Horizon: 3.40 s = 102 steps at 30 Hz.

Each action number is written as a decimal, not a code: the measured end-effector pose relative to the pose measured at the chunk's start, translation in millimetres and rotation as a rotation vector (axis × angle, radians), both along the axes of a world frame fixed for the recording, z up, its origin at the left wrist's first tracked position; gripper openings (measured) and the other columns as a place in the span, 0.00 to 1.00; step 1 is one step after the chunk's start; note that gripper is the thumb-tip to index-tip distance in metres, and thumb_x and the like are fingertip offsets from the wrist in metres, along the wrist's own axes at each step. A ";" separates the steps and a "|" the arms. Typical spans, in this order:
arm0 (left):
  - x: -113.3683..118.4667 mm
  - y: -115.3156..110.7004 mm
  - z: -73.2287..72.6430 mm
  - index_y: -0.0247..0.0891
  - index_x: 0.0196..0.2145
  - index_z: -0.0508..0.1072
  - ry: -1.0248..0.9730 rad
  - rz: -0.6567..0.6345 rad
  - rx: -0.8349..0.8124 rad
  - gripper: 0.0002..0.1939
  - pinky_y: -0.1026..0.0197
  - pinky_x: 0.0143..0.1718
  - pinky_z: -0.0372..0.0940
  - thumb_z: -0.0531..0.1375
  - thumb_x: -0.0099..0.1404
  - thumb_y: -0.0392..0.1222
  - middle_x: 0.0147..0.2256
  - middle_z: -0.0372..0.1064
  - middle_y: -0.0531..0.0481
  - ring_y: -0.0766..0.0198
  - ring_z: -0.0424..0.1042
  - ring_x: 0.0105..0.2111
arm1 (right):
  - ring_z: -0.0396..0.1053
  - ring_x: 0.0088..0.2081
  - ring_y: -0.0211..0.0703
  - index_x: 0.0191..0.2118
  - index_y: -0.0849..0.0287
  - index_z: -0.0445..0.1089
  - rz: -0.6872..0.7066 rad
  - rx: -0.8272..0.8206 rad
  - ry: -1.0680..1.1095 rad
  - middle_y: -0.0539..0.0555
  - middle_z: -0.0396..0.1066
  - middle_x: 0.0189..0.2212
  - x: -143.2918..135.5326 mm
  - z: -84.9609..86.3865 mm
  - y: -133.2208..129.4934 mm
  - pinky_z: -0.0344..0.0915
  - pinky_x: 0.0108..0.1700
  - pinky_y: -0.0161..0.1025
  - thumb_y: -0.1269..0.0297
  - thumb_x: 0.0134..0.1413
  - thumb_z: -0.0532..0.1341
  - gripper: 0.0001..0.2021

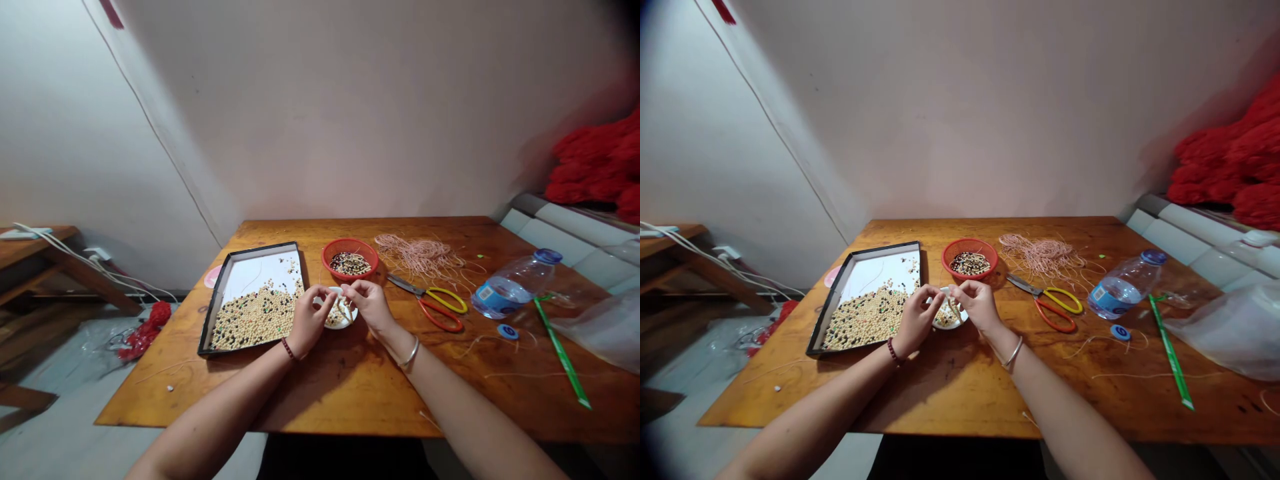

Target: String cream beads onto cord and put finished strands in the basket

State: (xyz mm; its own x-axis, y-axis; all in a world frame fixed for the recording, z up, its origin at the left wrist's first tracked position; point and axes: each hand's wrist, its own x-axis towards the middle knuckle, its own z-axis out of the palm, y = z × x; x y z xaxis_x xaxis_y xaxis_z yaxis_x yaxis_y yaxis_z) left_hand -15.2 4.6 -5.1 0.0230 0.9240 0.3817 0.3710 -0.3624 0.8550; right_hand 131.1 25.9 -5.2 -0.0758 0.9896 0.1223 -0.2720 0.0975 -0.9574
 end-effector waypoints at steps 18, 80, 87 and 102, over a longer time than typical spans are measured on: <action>-2.3 1.1 2.3 0.38 0.34 0.61 -0.115 -0.043 -0.019 0.13 0.64 0.31 0.62 0.49 0.69 0.51 0.29 0.63 0.52 0.66 0.65 0.30 | 0.65 0.20 0.32 0.30 0.60 0.67 0.108 -0.145 0.041 0.50 0.74 0.27 -4.4 -2.8 -2.3 0.58 0.23 0.31 0.52 0.36 0.71 0.20; -6.1 4.4 4.6 0.39 0.34 0.75 0.160 -0.004 0.273 0.08 0.66 0.28 0.65 0.59 0.65 0.44 0.34 0.73 0.49 0.66 0.71 0.33 | 0.73 0.28 0.41 0.38 0.56 0.60 -0.059 0.132 -0.281 0.54 0.74 0.31 5.9 -9.2 1.4 0.65 0.25 0.33 0.57 0.44 0.67 0.19; -5.4 4.4 4.0 0.41 0.36 0.76 0.187 -0.019 0.230 0.07 0.67 0.29 0.67 0.60 0.64 0.45 0.35 0.76 0.50 0.66 0.73 0.31 | 0.69 0.24 0.37 0.37 0.55 0.58 -0.026 0.169 -0.318 0.52 0.73 0.29 6.1 -7.1 -0.8 0.62 0.25 0.32 0.61 0.46 0.66 0.16; -7.7 5.8 6.4 0.37 0.32 0.74 -0.016 0.004 0.094 0.13 0.65 0.27 0.68 0.65 0.57 0.50 0.30 0.75 0.47 0.64 0.74 0.29 | 0.66 0.19 0.35 0.36 0.56 0.63 0.162 -0.020 -0.119 0.47 0.70 0.24 5.2 3.7 0.5 0.61 0.23 0.33 0.56 0.43 0.66 0.16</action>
State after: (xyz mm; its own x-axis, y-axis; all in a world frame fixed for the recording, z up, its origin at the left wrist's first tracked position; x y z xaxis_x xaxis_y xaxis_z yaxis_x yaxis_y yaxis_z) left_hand -22.9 10.4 1.3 0.0129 0.8844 0.4666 0.3594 -0.4395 0.8232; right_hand 136.3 26.4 -1.5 -0.2472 0.9654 0.0832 -0.1669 0.0422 -0.9851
